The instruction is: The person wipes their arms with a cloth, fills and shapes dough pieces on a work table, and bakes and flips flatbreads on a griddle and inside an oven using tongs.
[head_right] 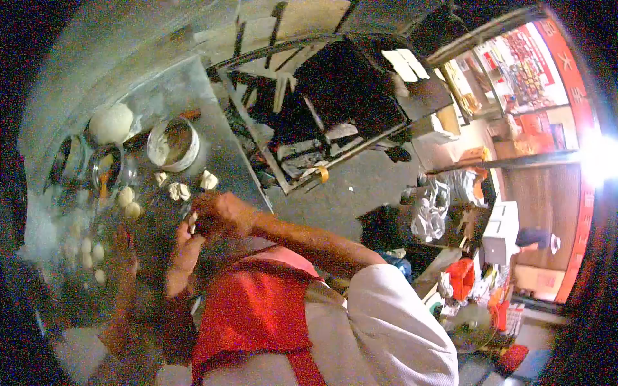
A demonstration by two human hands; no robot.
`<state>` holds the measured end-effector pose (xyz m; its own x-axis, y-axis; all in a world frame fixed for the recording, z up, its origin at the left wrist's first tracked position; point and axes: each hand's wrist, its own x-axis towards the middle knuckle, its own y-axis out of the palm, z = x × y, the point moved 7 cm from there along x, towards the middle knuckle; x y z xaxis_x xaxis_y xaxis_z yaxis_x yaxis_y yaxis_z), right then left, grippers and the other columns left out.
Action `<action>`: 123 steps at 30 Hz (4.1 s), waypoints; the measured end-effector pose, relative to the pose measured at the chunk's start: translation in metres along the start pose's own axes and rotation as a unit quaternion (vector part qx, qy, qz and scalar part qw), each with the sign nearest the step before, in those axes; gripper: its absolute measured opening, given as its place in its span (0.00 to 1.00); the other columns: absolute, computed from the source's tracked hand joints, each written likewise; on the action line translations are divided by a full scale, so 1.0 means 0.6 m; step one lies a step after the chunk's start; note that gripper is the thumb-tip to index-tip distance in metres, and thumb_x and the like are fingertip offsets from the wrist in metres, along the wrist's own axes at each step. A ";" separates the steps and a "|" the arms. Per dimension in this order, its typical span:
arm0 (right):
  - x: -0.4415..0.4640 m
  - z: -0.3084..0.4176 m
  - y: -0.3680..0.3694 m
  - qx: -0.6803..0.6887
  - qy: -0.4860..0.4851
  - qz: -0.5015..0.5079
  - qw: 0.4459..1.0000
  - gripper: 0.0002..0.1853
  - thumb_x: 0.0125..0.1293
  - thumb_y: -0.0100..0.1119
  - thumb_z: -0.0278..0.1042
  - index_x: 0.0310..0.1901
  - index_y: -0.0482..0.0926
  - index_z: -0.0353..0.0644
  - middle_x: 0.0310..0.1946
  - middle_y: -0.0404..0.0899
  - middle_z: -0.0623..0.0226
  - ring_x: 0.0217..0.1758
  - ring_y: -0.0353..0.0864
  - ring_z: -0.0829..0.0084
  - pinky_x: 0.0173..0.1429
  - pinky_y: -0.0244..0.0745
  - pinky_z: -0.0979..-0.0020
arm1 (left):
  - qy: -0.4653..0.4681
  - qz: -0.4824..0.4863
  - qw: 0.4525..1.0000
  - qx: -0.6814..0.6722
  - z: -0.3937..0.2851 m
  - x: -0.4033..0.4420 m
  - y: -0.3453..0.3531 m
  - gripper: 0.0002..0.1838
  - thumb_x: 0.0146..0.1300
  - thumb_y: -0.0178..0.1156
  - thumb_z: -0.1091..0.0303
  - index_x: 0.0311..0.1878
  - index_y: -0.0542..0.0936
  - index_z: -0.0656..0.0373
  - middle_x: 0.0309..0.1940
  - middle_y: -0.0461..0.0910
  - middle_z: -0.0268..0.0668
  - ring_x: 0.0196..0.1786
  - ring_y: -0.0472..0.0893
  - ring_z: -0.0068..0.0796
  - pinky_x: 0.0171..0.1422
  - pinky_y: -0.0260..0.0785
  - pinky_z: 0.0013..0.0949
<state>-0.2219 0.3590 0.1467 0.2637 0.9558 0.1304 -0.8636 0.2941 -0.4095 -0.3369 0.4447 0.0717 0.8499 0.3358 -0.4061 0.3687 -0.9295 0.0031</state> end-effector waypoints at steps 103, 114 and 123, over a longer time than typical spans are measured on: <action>0.142 0.004 0.000 0.030 0.030 -0.093 0.995 0.10 0.61 0.64 0.27 0.45 0.80 0.37 0.37 0.81 0.55 0.39 0.80 0.52 0.46 0.77 0.59 | 0.191 -0.154 0.961 0.128 -0.088 0.067 -0.113 0.19 0.66 0.49 0.76 0.60 0.73 0.63 0.41 0.81 0.49 0.46 0.83 0.38 0.50 0.75 0.36; 0.166 -0.015 0.012 0.027 -0.018 -0.052 0.998 0.10 0.61 0.63 0.24 0.45 0.81 0.40 0.39 0.80 0.57 0.41 0.80 0.52 0.47 0.78 0.59 | 0.083 -0.156 0.975 -0.137 -0.068 0.072 -0.112 0.19 0.71 0.47 0.73 0.64 0.72 0.62 0.50 0.80 0.36 0.50 0.81 0.28 0.53 0.76 0.33; 0.128 -0.045 0.035 -0.055 0.010 -0.037 0.998 0.12 0.62 0.65 0.25 0.47 0.79 0.35 0.37 0.80 0.57 0.36 0.86 0.63 0.39 0.80 0.69 | 0.023 -0.108 0.994 0.008 -0.028 0.076 -0.091 0.21 0.68 0.49 0.75 0.64 0.72 0.61 0.49 0.80 0.37 0.48 0.81 0.32 0.53 0.74 0.35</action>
<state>-0.2082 0.4385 0.1238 0.3349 0.9307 0.1470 -0.7889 0.3622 -0.4964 -0.3117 0.5136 0.0683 0.7684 0.5339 -0.3529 0.5387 -0.8373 -0.0935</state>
